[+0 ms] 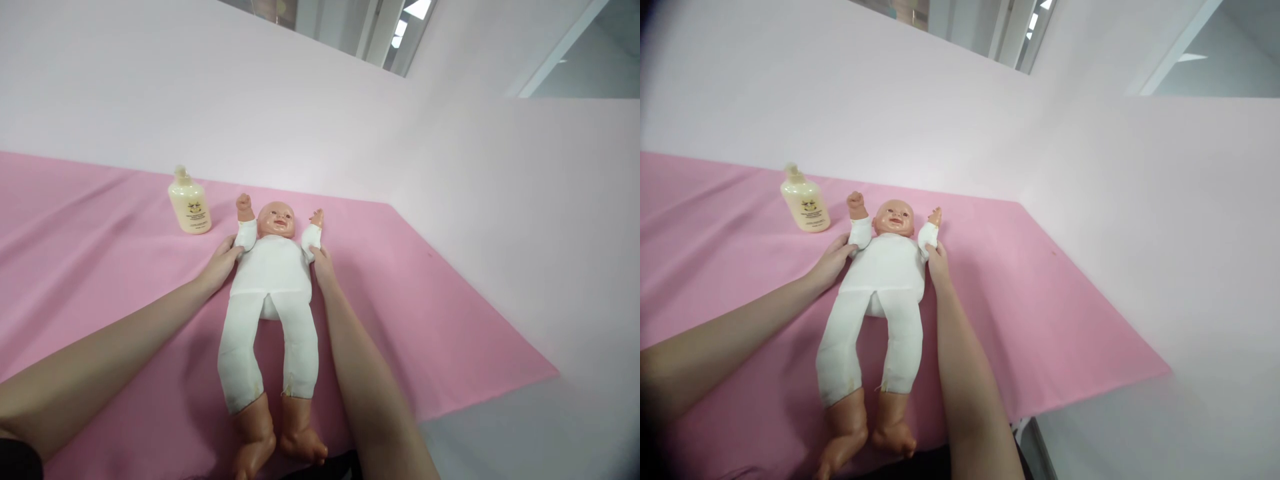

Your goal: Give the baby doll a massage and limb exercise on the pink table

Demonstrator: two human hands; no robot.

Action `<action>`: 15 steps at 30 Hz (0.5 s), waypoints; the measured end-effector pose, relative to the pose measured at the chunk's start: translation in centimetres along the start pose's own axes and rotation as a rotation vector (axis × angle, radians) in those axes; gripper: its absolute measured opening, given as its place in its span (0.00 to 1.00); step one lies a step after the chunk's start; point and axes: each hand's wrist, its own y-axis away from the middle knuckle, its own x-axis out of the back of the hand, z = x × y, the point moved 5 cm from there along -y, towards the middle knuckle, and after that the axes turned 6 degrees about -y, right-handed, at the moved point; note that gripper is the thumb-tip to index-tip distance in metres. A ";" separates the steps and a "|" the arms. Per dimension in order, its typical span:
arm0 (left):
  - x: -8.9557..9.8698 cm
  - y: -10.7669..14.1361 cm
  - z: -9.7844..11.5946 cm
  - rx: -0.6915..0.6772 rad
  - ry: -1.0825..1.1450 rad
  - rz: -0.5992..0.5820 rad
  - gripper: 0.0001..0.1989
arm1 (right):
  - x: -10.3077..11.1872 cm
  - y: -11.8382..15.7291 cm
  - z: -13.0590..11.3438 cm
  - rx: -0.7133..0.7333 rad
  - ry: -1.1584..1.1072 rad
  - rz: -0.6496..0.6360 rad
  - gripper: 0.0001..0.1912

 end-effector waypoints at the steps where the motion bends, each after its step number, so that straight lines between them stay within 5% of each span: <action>1: 0.0 -0.1 -0.1 0.002 0.000 -0.001 0.29 | 0.0 0.0 0.0 0.000 -0.003 -0.001 0.08; 15: 0.2 0.0 0.1 0.012 -0.009 0.020 0.22 | 0.1 -0.7 0.5 -0.020 -0.019 0.015 0.05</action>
